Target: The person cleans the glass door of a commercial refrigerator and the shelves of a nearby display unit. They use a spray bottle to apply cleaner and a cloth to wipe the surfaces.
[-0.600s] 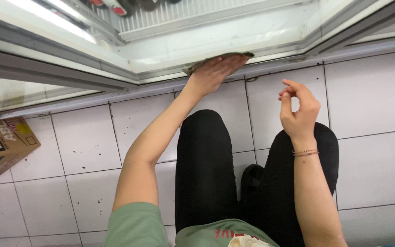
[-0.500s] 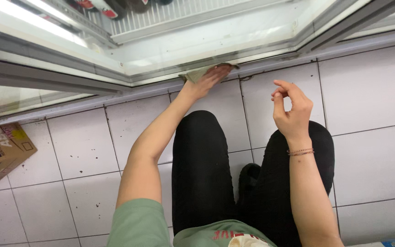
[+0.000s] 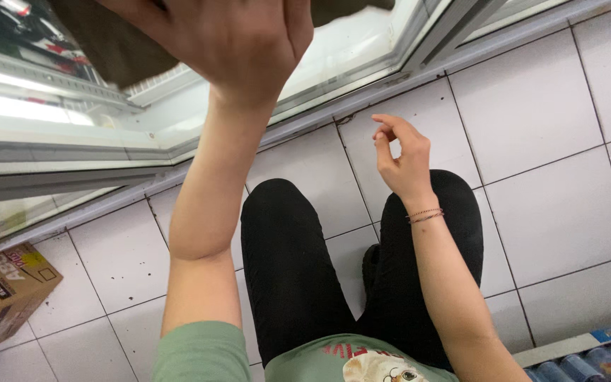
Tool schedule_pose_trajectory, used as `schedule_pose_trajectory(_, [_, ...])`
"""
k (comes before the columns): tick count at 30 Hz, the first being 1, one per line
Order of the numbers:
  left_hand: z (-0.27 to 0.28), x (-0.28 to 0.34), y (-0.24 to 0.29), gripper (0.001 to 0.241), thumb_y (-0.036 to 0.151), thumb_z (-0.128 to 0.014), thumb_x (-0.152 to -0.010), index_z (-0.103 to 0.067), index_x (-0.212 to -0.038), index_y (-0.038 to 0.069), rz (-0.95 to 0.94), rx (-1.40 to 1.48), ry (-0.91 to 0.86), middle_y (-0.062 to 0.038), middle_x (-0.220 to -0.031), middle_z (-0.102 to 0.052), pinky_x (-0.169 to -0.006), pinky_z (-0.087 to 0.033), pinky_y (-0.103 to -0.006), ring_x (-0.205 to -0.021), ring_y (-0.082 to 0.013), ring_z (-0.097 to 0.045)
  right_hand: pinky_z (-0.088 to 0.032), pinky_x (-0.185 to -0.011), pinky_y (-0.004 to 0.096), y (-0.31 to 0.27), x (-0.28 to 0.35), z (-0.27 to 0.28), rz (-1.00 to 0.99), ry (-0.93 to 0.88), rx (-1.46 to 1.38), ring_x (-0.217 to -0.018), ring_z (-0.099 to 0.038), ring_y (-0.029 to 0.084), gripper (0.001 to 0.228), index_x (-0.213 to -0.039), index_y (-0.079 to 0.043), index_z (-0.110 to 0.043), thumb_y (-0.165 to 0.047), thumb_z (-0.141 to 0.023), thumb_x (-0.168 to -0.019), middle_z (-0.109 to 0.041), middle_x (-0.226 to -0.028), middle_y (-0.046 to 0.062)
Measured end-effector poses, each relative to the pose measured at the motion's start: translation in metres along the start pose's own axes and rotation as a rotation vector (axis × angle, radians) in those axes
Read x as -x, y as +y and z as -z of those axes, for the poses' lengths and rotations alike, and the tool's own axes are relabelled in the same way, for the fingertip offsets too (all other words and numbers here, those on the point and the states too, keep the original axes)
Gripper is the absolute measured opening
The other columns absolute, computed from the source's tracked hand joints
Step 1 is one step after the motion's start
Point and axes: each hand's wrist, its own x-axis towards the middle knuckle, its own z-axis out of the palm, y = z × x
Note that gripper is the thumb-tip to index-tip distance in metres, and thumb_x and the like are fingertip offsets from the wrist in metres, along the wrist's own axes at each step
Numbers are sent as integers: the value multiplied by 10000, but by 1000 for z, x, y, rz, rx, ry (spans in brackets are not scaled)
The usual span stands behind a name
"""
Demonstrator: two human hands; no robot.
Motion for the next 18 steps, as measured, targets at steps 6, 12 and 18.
schedule_pose_trajectory(6, [-84, 113, 68, 610, 227, -334, -1091, -161, -1675, 253, -308, -218, -67, -63, -1767, -163, -1292, 110, -542, -1646, -208, -49, -551, -833, 330, -41, 26, 26, -7, -23, 125, -894, -673, 211, 271, -1212, -15, -665, 49, -639, -949, -693, -942, 108])
schedule_pose_trajectory(12, [-90, 239, 82, 615, 209, -634, -939, -445, -1524, 200, -227, 601, -869, -44, -1654, -451, -1307, -238, -425, -1561, -231, -354, -549, -748, 320, -98, 63, 52, -222, -129, 162, -810, -672, 199, 269, -1182, -52, -691, 7, -648, -923, -714, -887, 59])
schedule_pose_trajectory(18, [30, 113, 72, 535, 451, -521, -1028, -392, -1543, 385, -32, 521, -1457, -165, -1287, -637, -906, -521, -504, -1100, -334, -664, -569, -686, 290, -164, 79, 96, -537, -136, 8, -793, -704, 175, 262, -1186, -45, -687, 13, -620, -939, -713, -945, 72])
